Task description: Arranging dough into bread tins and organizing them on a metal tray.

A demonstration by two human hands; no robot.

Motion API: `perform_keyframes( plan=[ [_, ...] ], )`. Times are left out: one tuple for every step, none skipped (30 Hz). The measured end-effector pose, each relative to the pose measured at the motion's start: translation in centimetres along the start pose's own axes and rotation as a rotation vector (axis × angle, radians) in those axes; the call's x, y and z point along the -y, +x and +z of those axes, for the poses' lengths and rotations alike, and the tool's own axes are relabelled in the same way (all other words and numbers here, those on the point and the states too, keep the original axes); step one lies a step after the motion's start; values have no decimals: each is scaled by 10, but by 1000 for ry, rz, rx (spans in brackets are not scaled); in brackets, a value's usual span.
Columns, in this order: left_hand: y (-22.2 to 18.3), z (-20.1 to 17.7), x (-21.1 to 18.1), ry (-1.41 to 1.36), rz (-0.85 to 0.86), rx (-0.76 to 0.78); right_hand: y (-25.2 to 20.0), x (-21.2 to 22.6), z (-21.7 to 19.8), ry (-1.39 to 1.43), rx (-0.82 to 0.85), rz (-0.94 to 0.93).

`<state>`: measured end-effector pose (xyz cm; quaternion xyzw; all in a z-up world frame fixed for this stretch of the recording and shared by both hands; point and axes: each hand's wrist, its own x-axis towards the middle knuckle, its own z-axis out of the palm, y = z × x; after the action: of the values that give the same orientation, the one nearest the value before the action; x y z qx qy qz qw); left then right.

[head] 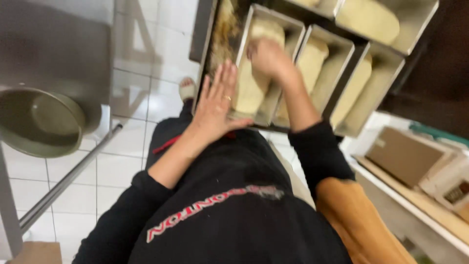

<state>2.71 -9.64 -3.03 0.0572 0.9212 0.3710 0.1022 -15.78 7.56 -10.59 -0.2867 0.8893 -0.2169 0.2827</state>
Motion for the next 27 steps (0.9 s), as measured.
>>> perform_keyframes(
  plan=[
    [-1,6,-1,-7,-4,5,-11,27,-29,1,8,5],
    [-2,11,-1,4,-7,-21,-21,54,-57,-20,62,117],
    [1,12,3,23,-4,-57,-23,84,-88,-45,106,221],
    [-3,14,1,25,-3,-60,-25,85,-88,-47,103,219],
    [-2,14,2,8,-12,-48,-21,88,-90,19,105,265],
    [-2,14,3,-9,-21,-36,-18,90,-92,85,109,309],
    [-3,11,1,-16,-16,-22,-12,80,-84,90,111,325],
    [-5,8,-1,-1,-17,-7,-6,69,-75,54,74,267],
    [0,4,1,23,-19,-12,8,59,-69,9,31,191],
    [-1,4,-2,24,-16,-17,-4,65,-80,6,27,189],
    [-3,3,-4,-11,-25,-26,-16,73,-90,9,-25,131],
    [-5,1,-7,-46,-34,-35,-28,81,-101,13,-77,73],
    [-3,2,-3,-35,-33,-42,-12,70,-82,15,-85,63],
    [0,3,1,-5,-11,-69,4,58,-62,11,-83,65],
    [-2,8,-2,8,22,-71,7,42,-41,9,-78,98],
    [-7,6,-7,3,35,-54,-9,56,-58,14,-83,120],
    [-6,1,-7,-1,24,-49,-16,70,-78,71,-6,168],
    [-5,-4,-8,-4,12,-43,-23,84,-99,131,70,214],
    [-1,-24,-23,-3,32,-35,-57,92,-124,134,54,227],
    [2,-42,-37,-129,77,-122,-91,100,-148,175,-127,129],
    [7,-60,-51,-259,129,-202,-127,109,-170,210,-312,34],
    [27,-64,-52,-261,154,-187,-153,109,-174,208,-336,53],
    [43,-62,-61,-288,124,-75,-188,109,-178,247,-430,127],
    [58,-60,-72,-310,96,39,-226,111,-181,284,-525,201],
    [72,-41,-71,-315,116,45,-253,103,-167,274,-541,213],
    [87,-22,-72,-113,133,63,-281,95,-154,312,-591,330],
    [105,-7,-70,104,142,57,-301,83,-141,355,-643,420]
  ],
)
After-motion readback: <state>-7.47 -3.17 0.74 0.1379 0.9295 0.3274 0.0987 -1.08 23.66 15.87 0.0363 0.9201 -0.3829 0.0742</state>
